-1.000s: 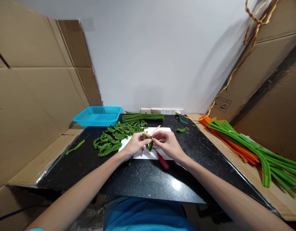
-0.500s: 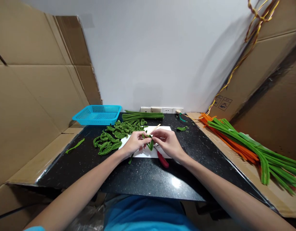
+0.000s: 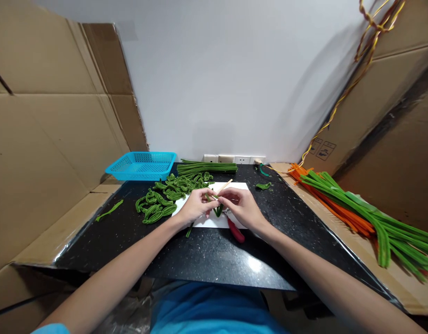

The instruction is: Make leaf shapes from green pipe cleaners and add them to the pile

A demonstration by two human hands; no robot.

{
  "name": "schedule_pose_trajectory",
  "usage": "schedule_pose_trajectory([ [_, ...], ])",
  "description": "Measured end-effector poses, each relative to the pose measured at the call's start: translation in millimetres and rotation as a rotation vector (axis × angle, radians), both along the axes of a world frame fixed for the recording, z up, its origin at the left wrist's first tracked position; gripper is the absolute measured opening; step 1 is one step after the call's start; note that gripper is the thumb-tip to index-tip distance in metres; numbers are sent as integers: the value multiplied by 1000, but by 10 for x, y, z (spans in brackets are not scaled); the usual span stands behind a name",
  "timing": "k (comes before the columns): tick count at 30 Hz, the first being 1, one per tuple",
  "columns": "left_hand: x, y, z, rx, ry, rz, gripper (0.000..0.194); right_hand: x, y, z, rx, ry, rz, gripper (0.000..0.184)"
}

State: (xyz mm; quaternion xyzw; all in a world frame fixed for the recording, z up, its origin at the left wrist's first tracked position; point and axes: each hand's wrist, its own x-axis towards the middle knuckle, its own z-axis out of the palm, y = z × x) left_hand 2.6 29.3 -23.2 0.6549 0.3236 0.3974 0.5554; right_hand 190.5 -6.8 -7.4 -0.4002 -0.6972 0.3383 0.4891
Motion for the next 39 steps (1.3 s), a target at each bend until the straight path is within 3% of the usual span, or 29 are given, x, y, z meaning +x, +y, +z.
schedule_pose_trajectory([
  [4, -8, 1, 21, -44, -71, 36, 54, 24, 33, 6, -134, 197, 17, 31],
  [8, 14, -14, 38, -29, -39, -23, 45, 37, 49, 3, -170, 287, -21, 36],
  [12, 37, -55, 65, -139, -33, -87, 48, 35, 50, 2, -118, 225, -38, 34],
  [21, 9, -26, 63, -104, -59, -86, 44, 78, 24, 41, 65, -6, -68, 25],
  [29, 3, -67, 125, -86, 16, -114, 44, 69, -1, 89, 36, 13, -27, 29],
  [34, 7, -47, 96, -122, -11, -38, 45, 89, 5, 91, -2, 51, -39, 31],
  [39, -11, -9, 34, -40, -27, 12, 44, 88, 17, 82, 8, 46, 20, 32],
])
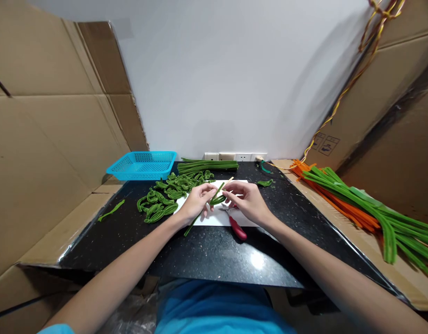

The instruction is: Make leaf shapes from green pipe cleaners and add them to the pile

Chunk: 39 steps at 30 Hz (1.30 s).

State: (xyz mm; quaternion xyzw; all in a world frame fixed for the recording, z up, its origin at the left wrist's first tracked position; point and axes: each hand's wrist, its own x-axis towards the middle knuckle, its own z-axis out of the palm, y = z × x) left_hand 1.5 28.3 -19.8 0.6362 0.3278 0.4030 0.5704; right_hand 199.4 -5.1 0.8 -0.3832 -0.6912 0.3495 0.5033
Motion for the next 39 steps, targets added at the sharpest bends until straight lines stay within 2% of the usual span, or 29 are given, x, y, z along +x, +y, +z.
schedule_pose_trajectory([
  [11, 23, -8, 20, 83, -53, 70, 44, -12, 20, -42, 2, 25, 15, 27],
  [17, 18, -8, 31, 57, -52, 102, 45, -7, 27, -41, 45, -29, -11, 21],
  [25, 20, -3, 17, 115, -26, 20, 38, -5, 14, -29, 63, -35, -22, 21],
  [30, 32, 15, 6, 91, 17, 42, 33, 1, 2, -54, 152, -136, -60, 18],
  [36, 22, 2, 18, 41, -34, -63, 41, 4, -22, -35, 212, -190, -113, 16],
  [39, 10, 2, 7, 62, -33, -66, 42, 13, -19, -28, 224, -208, -147, 17],
])
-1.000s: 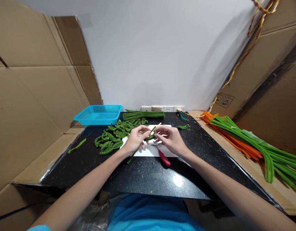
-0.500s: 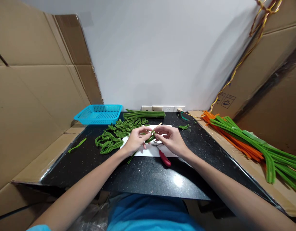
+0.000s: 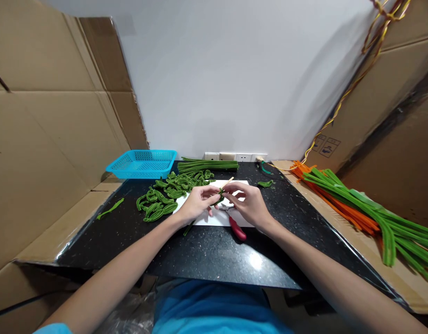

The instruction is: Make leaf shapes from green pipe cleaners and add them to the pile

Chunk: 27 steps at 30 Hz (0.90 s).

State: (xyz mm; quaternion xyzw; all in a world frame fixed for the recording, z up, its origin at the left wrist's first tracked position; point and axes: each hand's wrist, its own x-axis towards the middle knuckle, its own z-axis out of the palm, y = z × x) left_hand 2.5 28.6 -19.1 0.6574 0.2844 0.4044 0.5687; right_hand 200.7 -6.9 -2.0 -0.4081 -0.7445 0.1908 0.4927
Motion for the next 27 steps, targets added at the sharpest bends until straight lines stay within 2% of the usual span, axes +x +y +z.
schedule_pose_trajectory([
  [10, 13, -62, 90, -21, 14, 72, 47, 25, 23, -18, 42, -36, -10, 18],
  [18, 1, -3, 32, -57, -89, 111, 48, 27, 19, -12, 61, 10, 40, 16],
  [23, 0, -12, 32, -47, -68, 85, 40, 22, 29, -77, 84, 84, 23, 9],
  [27, 5, -28, 43, -66, -39, 6, 40, 11, 2, -78, 106, 118, 21, 7],
])
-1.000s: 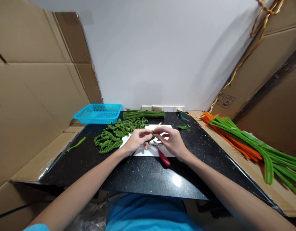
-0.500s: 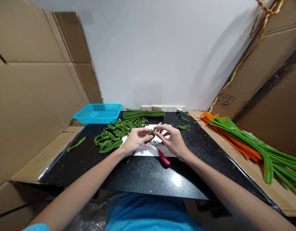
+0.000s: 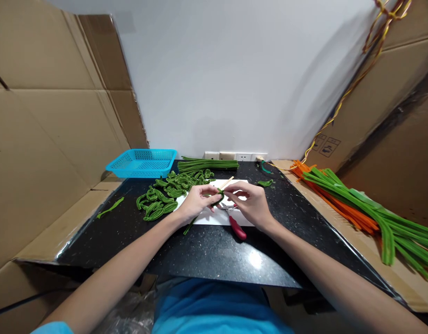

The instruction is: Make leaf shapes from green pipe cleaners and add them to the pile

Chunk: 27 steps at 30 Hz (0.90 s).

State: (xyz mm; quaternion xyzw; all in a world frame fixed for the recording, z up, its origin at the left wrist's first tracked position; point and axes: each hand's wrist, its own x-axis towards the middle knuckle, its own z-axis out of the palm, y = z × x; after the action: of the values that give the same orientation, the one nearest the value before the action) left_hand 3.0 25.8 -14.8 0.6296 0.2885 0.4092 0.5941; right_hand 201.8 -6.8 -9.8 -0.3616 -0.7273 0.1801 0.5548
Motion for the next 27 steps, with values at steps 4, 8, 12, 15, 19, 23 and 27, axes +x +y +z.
schedule_pose_trajectory([
  [4, 9, -6, -7, -40, 0, -92, 42, -14, -24, 29, 9, -5, 9, 9],
  [8, 10, 2, -16, -30, -33, -69, 39, -19, -28, 53, 1, -44, 5, 12],
  [12, 2, 9, -19, -30, -77, -41, 34, -18, -14, 58, 13, -131, -69, 11],
  [15, 3, -3, -5, -27, -65, -19, 35, -17, 8, 37, 19, -179, -91, 8],
  [19, 13, -24, 21, -7, -3, 16, 43, -22, 31, -2, 18, -217, -73, 7],
  [23, 9, -18, 11, 6, 30, 30, 44, -34, 12, 2, -22, -191, -45, 9],
  [27, -2, -2, -17, 12, 27, 23, 41, -43, -26, 31, -51, -152, -38, 12],
])
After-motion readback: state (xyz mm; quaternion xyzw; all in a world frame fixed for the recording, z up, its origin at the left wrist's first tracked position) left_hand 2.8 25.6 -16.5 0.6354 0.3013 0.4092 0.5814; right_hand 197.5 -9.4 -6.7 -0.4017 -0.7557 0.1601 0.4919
